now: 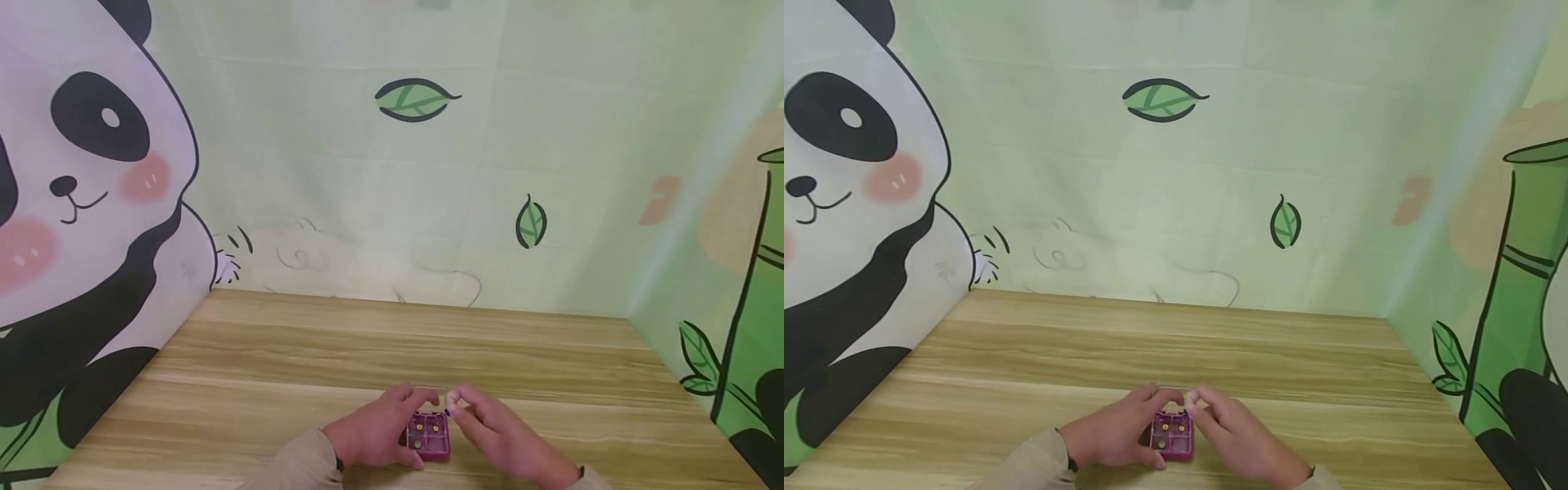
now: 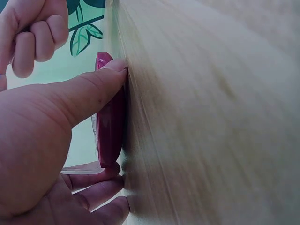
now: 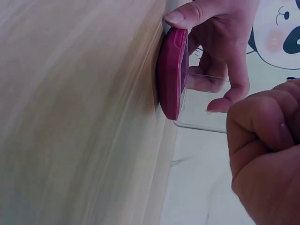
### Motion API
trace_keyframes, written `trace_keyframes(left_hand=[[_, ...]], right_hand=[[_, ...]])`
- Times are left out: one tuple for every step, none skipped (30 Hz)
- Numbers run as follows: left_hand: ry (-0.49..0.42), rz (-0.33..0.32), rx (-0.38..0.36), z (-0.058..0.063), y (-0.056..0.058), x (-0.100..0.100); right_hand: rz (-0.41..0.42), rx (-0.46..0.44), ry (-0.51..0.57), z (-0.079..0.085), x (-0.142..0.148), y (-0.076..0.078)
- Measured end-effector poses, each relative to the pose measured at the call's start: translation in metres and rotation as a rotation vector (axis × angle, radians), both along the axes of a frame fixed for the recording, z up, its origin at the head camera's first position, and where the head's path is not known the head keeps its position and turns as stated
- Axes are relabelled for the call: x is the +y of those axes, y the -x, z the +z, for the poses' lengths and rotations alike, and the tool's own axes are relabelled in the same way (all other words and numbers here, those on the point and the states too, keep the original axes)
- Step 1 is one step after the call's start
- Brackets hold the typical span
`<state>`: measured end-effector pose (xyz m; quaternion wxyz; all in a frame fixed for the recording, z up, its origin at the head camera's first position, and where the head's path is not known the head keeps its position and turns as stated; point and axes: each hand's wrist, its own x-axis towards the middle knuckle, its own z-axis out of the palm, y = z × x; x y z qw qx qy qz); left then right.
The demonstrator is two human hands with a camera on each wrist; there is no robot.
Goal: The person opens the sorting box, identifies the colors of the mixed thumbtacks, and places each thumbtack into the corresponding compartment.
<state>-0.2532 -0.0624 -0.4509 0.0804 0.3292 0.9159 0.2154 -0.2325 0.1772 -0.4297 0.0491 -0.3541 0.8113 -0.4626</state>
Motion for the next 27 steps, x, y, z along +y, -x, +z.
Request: trace_keyframes(left_hand=[[-0.001, 0.001, 0.002, 0.0, 0.0, 0.0], [-0.001, 0.0, 0.005, -0.001, 0.0, 0.0], [-0.001, 0.0, 0.009, -0.001, 0.0, 0.0], [-0.002, 0.001, 0.01, -0.001, 0.0, 0.001], [-0.003, 0.001, 0.012, -0.001, 0.0, 0.001], [-0.004, 0.001, 0.014, -0.001, 0.0, 0.001], [-0.008, 0.001, 0.014, -0.001, 0.0, 0.001], [-0.009, 0.0, 0.016, -0.001, 0.0, 0.001], [-0.011, 0.0, 0.017, 0.0, 0.0, 0.001], [-0.013, 0.001, 0.018, 0.0, 0.0, 0.001], [-0.014, 0.002, 0.018, 0.0, 0.0, 0.001], [-0.015, 0.002, 0.017, 0.0, 0.0, 0.001], [-0.017, 0.001, 0.012, 0.0, 0.0, 0.0], [-0.017, 0.0, 0.011, 0.0, 0.0, 0.0], [-0.017, 0.0, 0.008, 0.0, 0.0, 0.0], [-0.017, -0.001, 0.009, 0.0, 0.0, 0.0], [-0.016, -0.002, 0.007, 0.0, 0.0, 0.0], [-0.016, -0.004, 0.008, 0.0, 0.0, 0.0], [-0.015, -0.006, 0.008, 0.0, 0.0, 0.0], [-0.013, -0.005, 0.009, 0.0, 0.0, 0.0], [-0.012, -0.005, 0.007, 0.0, 0.001, 0.0], [-0.01, -0.005, 0.006, -0.001, 0.001, 0.0], [-0.009, -0.005, 0.0, 0.0, 0.001, 0.0], [-0.009, -0.005, -0.002, 0.0, 0.001, 0.0], [-0.008, -0.005, -0.003, 0.0, 0.001, 0.0], [-0.007, -0.005, -0.003, -0.001, 0.001, 0.0], [-0.009, -0.007, -0.002, 0.0, 0.001, 0.0]], right_hand=[[0.02, -0.025, 0.023, 0.0, -0.001, 0.0], [0.043, -0.054, 0.049, 0.0, -0.001, 0.0], [0.068, -0.082, 0.076, 0.0, -0.002, 0.001], [0.098, -0.11, 0.109, -0.001, -0.003, 0.001], [0.126, -0.14, 0.142, -0.001, -0.003, 0.001], [0.152, -0.164, 0.172, -0.001, -0.004, 0.001], [0.177, -0.182, 0.2, -0.001, -0.005, 0.002], [0.201, -0.211, 0.227, -0.001, -0.005, 0.002], [0.222, -0.243, 0.255, 0.0, -0.006, 0.002], [0.244, -0.277, 0.283, 0.0, -0.007, 0.002], [0.26, -0.321, 0.311, 0.001, -0.007, 0.002], [0.275, -0.362, 0.336, 0.002, -0.008, 0.002], [0.291, -0.406, 0.366, 0.003, -0.008, 0.001], [0.303, -0.451, 0.395, 0.004, -0.009, 0.001], [0.321, -0.487, 0.429, 0.005, -0.01, 0.0], [0.341, -0.516, 0.46, 0.006, -0.01, 0.0], [0.356, -0.54, 0.487, 0.007, -0.011, 0.0], [0.373, -0.554, 0.508, 0.008, -0.011, 0.0], [0.394, -0.572, 0.535, 0.009, -0.012, 0.0], [0.416, -0.59, 0.56, 0.01, -0.012, 0.0], [0.442, -0.612, 0.586, 0.01, -0.012, 0.0], [0.46, -0.64, 0.61, 0.011, -0.012, 0.0], [0.476, -0.668, 0.63, 0.011, -0.012, 0.0], [0.494, -0.698, 0.651, 0.011, -0.012, 0.001], [0.512, -0.727, 0.672, 0.011, -0.012, 0.001], [0.529, -0.748, 0.688, 0.011, -0.011, 0.002], [0.545, -0.763, 0.701, 0.011, -0.011, 0.002]])
